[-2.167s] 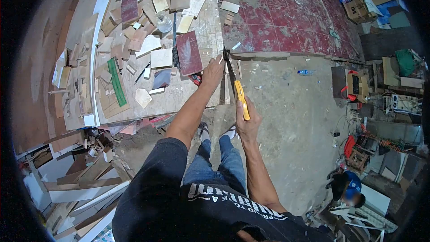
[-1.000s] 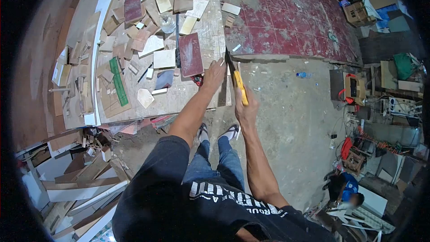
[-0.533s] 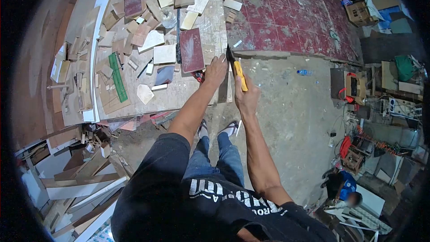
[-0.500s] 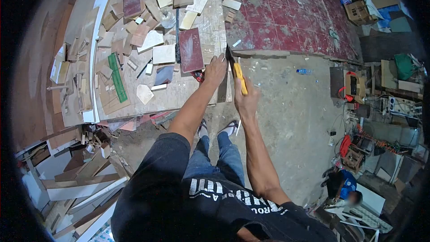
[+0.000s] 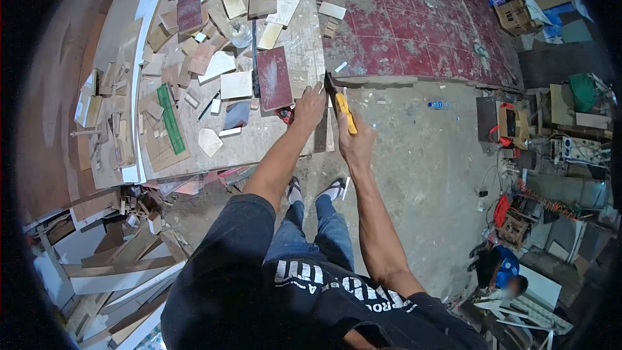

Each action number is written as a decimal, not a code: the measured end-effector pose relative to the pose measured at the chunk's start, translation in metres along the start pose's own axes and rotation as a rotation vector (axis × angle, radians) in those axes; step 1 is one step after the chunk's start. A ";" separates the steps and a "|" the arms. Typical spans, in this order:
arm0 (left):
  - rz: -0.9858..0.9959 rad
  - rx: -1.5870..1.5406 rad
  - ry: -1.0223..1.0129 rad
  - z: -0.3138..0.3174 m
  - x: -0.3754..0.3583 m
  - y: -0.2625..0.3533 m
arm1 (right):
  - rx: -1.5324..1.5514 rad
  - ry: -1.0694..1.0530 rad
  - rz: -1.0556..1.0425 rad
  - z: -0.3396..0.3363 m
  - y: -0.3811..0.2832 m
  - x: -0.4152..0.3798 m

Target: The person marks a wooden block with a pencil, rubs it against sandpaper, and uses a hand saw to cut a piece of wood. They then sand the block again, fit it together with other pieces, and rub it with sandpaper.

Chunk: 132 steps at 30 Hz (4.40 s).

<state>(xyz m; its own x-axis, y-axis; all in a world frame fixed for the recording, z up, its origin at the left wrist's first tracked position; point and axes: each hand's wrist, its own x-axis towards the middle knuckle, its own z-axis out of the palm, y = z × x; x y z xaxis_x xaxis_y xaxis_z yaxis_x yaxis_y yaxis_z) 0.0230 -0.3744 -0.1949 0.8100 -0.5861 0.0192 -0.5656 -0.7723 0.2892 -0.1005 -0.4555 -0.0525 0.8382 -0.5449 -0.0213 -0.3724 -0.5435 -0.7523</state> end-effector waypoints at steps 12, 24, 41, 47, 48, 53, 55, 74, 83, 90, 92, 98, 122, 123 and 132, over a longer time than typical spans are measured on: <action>-0.016 -0.047 -0.052 -0.006 0.002 0.003 | -0.007 0.016 -0.059 -0.006 0.000 -0.008; -0.017 -0.104 -0.008 0.002 0.003 0.000 | 0.091 0.122 -0.145 -0.051 -0.021 -0.066; 0.020 -0.131 0.010 -0.005 -0.002 -0.002 | 0.205 0.109 -0.064 -0.037 -0.001 -0.061; 0.022 -0.138 0.029 0.006 0.001 -0.007 | 0.141 0.046 -0.010 -0.021 -0.003 -0.052; -0.009 -0.153 -0.002 0.003 0.002 -0.004 | 0.096 0.052 -0.048 -0.011 0.001 -0.042; -0.018 -0.071 -0.016 -0.008 -0.005 0.007 | 0.066 0.069 -0.089 -0.002 -0.001 -0.027; -0.024 -0.069 0.025 -0.004 0.002 0.003 | 0.107 0.093 -0.109 -0.016 -0.009 -0.037; -0.048 -0.106 -0.087 -0.011 0.002 0.003 | 0.137 0.086 -0.029 -0.016 0.004 -0.039; -0.028 -0.142 -0.050 -0.001 -0.002 0.003 | 0.123 0.168 -0.193 -0.018 0.027 -0.052; -0.025 -0.059 0.031 0.001 0.000 0.001 | 0.104 0.040 -0.014 0.007 0.018 -0.016; -0.028 -0.066 0.020 -0.004 0.004 0.000 | 0.098 0.047 0.021 -0.007 0.013 -0.036; -0.041 -0.093 -0.028 0.005 0.003 -0.001 | 0.089 0.065 -0.010 -0.055 -0.003 -0.090; -0.027 -0.009 -0.043 -0.007 0.001 0.001 | 0.061 -0.034 0.072 0.021 0.047 -0.012; -0.026 -0.021 -0.036 -0.006 0.003 0.000 | 0.056 -0.066 0.121 0.021 0.048 -0.009; -0.014 -0.203 0.019 -0.003 0.001 -0.001 | 0.102 0.169 0.010 -0.060 0.058 -0.105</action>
<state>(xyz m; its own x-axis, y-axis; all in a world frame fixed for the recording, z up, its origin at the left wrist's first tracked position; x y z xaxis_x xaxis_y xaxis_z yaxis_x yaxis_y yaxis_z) 0.0251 -0.3738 -0.1923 0.8214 -0.5695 0.0316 -0.5134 -0.7140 0.4761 -0.2340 -0.4684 -0.0542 0.7528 -0.6539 0.0755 -0.3304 -0.4746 -0.8158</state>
